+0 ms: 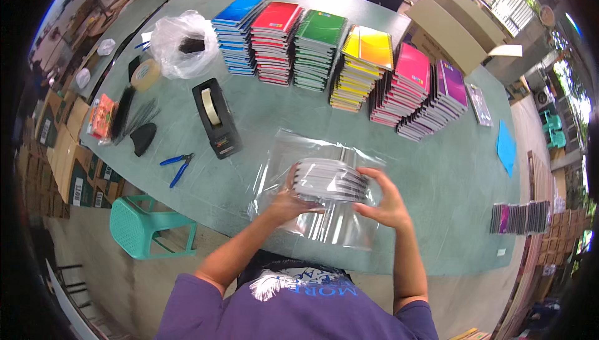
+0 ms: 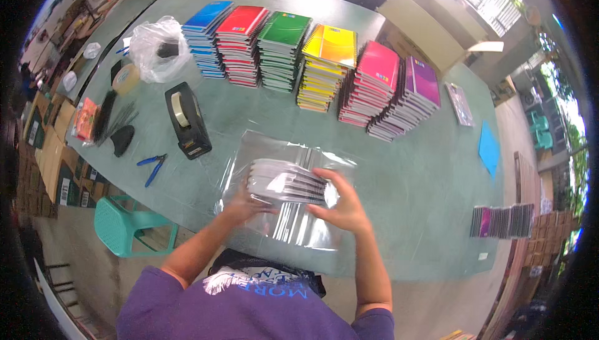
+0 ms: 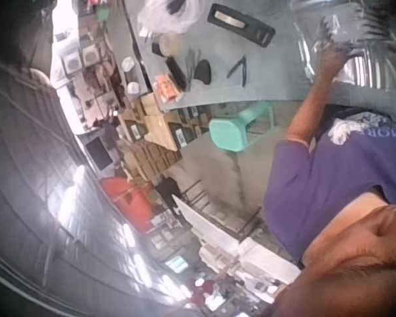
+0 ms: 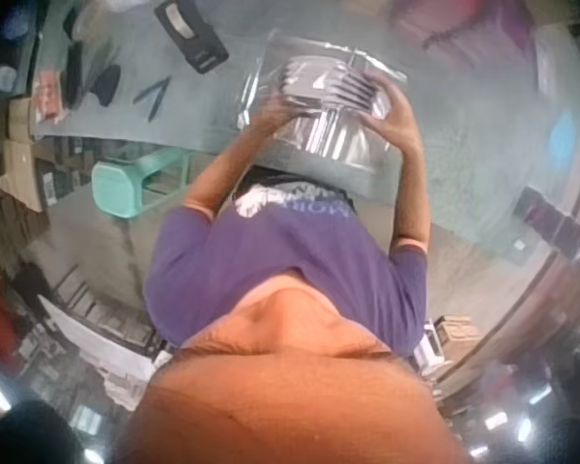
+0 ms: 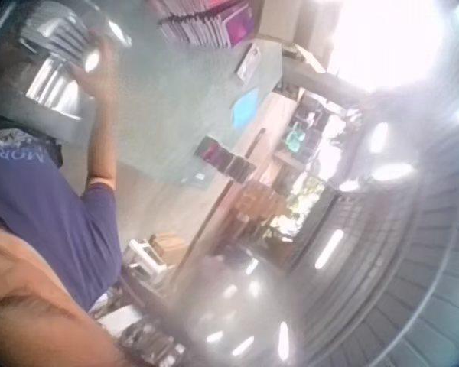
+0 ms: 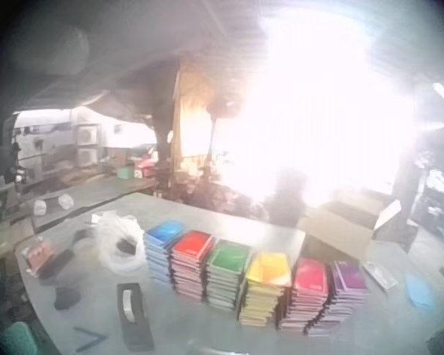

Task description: The person packages notebooks by selecting them from colored stacks, arranging them into a set, and wrapping the set in plastic film with tape.

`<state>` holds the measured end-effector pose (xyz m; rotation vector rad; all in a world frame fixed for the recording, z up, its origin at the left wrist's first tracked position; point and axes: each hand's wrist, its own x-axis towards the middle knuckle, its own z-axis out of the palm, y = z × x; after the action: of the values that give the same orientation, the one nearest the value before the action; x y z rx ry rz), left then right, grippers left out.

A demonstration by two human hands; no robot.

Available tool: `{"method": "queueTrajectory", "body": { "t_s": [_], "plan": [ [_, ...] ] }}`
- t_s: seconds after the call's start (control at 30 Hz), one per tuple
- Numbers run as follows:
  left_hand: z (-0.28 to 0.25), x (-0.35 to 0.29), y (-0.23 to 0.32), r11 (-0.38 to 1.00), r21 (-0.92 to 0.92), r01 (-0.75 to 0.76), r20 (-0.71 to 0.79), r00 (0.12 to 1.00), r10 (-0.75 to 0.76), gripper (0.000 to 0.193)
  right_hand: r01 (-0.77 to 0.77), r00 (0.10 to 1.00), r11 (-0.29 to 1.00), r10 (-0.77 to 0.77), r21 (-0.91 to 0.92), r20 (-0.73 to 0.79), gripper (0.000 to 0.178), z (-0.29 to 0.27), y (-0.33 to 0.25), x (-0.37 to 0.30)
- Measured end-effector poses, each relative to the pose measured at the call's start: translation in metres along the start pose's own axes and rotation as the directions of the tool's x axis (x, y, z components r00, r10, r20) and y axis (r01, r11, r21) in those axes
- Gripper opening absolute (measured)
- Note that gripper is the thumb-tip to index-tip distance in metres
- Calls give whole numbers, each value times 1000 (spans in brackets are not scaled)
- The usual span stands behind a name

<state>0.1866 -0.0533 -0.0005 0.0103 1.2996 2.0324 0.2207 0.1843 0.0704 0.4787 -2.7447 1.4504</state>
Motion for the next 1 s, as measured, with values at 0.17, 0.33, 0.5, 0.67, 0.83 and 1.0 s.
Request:
{"method": "queueTrajectory", "body": {
  "t_s": [0.17, 0.33, 0.5, 0.67, 0.83, 1.0],
  "plan": [
    [16, 14, 21, 718, 500, -484, 171, 868, 466, 74, -54, 936, 900, 197, 433, -292, 34, 83, 5, 8],
    [28, 12, 33, 837, 380, -393, 16, 908, 419, 51, -30, 843, 848, 306, 529, -442, 35, 79, -26, 21],
    [32, -48, 118, 331, 597, -730, 441, 644, 625, 37, 262, 681, 925, 25, 275, -732, 33, 48, 1, -33],
    [46, -36, 120, -597, 487, -638, 854, 492, 171, 28, -32, 742, 980, 155, 196, -653, 45, 113, 6, -52],
    [34, -51, 106, -448, 277, -850, 915, 376, -148, 27, -39, 837, 883, -227, -468, -499, 43, 89, -13, -32],
    [29, -12, 135, -558, 432, -709, 901, 373, 224, 15, 116, 894, 809, -337, -576, -293, 33, 75, -11, -17]
  ]
}}
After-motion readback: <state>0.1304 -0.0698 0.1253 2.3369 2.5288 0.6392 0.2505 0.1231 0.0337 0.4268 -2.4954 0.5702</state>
